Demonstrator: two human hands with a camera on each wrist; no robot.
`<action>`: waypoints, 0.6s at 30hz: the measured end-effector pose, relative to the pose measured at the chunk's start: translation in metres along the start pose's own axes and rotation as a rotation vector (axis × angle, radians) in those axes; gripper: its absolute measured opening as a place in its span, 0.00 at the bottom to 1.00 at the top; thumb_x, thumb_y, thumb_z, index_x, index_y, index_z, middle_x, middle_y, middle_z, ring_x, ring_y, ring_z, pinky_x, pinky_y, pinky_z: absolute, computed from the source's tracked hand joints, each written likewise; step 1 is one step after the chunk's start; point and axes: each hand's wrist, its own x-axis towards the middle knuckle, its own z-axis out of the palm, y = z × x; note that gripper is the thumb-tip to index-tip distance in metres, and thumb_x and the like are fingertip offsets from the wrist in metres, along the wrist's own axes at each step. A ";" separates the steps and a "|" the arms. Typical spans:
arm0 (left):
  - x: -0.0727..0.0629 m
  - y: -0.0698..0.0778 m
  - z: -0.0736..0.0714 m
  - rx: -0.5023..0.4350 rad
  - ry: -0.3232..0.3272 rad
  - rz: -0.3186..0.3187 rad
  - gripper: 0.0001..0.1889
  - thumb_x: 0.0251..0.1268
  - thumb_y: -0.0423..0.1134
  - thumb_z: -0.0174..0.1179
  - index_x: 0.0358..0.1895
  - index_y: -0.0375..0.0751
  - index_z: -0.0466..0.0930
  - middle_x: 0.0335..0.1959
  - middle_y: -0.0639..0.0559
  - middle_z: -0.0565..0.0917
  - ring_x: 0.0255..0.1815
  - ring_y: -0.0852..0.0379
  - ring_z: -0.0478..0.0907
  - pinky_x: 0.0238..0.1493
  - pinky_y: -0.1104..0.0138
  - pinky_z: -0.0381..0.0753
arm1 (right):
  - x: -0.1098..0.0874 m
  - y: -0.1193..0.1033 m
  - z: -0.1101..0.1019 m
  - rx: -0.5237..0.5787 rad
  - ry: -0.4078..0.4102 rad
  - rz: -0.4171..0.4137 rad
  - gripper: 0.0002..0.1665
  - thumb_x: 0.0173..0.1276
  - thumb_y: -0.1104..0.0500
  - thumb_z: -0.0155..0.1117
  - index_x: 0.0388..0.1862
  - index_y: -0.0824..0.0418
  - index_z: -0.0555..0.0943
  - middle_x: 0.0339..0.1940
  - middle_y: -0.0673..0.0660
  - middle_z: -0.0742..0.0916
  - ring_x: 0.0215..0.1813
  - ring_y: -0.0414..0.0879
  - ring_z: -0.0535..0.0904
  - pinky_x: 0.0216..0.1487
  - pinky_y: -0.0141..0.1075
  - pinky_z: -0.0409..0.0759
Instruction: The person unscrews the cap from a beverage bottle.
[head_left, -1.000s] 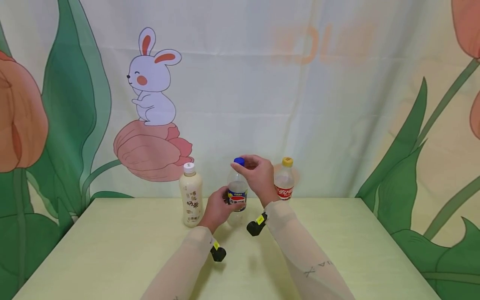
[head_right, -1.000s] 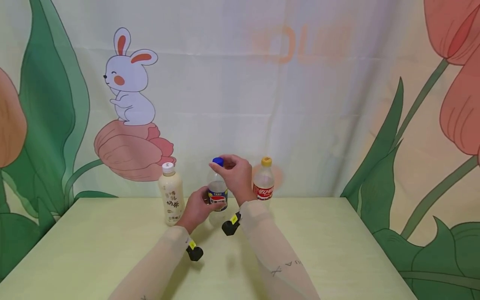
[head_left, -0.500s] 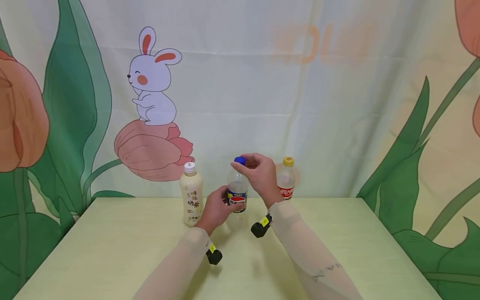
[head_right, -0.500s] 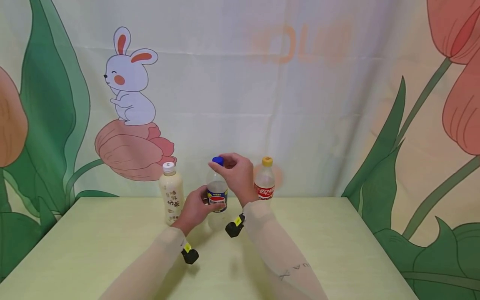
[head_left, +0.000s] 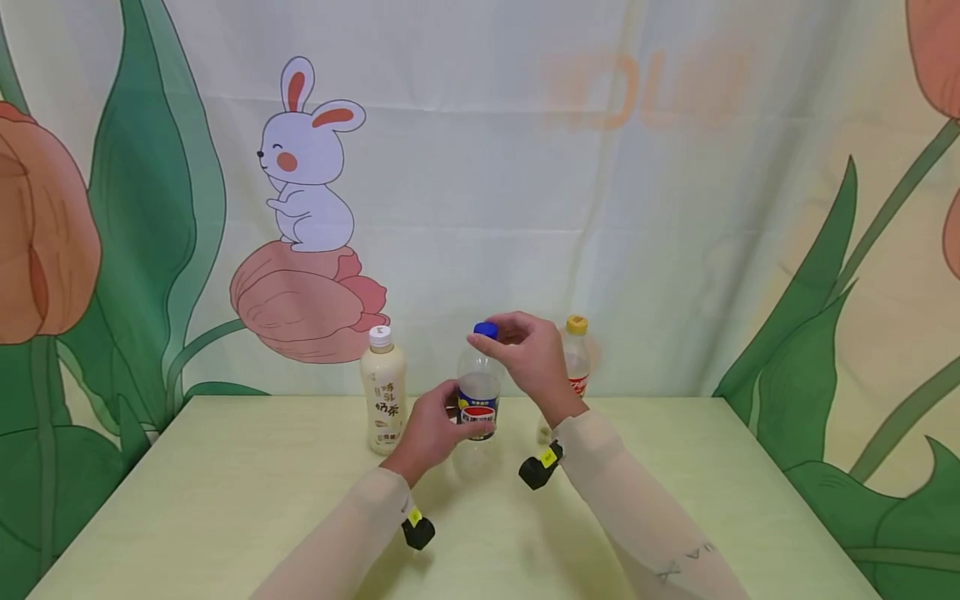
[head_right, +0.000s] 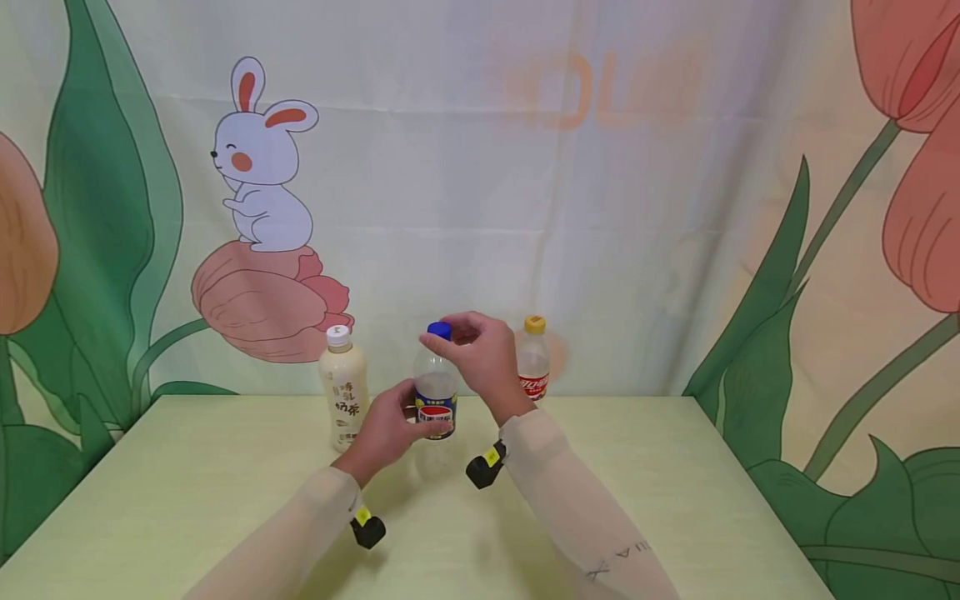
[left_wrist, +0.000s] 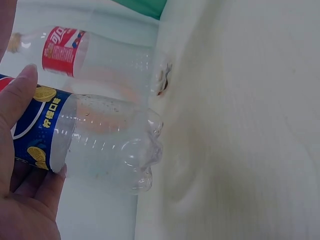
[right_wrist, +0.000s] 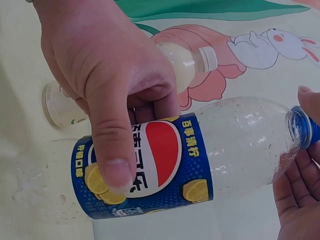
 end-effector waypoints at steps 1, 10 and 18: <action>-0.002 0.001 0.000 -0.003 -0.006 0.005 0.39 0.53 0.47 0.79 0.69 0.46 0.73 0.64 0.47 0.83 0.64 0.45 0.81 0.69 0.50 0.79 | -0.001 -0.002 -0.001 -0.003 -0.002 -0.003 0.22 0.61 0.42 0.78 0.47 0.53 0.87 0.41 0.51 0.91 0.45 0.46 0.86 0.51 0.42 0.86; -0.019 0.010 0.000 -0.004 -0.040 0.040 0.39 0.51 0.49 0.80 0.68 0.45 0.74 0.61 0.48 0.84 0.62 0.46 0.83 0.68 0.50 0.80 | -0.013 -0.015 -0.009 0.026 -0.021 -0.014 0.20 0.59 0.42 0.80 0.44 0.51 0.88 0.38 0.50 0.91 0.43 0.47 0.86 0.49 0.43 0.84; -0.034 0.019 -0.001 -0.012 -0.060 0.051 0.39 0.51 0.51 0.80 0.67 0.47 0.74 0.61 0.49 0.84 0.61 0.47 0.83 0.67 0.50 0.81 | -0.024 -0.026 -0.016 0.054 -0.055 -0.036 0.18 0.58 0.43 0.81 0.42 0.51 0.88 0.37 0.51 0.91 0.43 0.48 0.86 0.48 0.44 0.84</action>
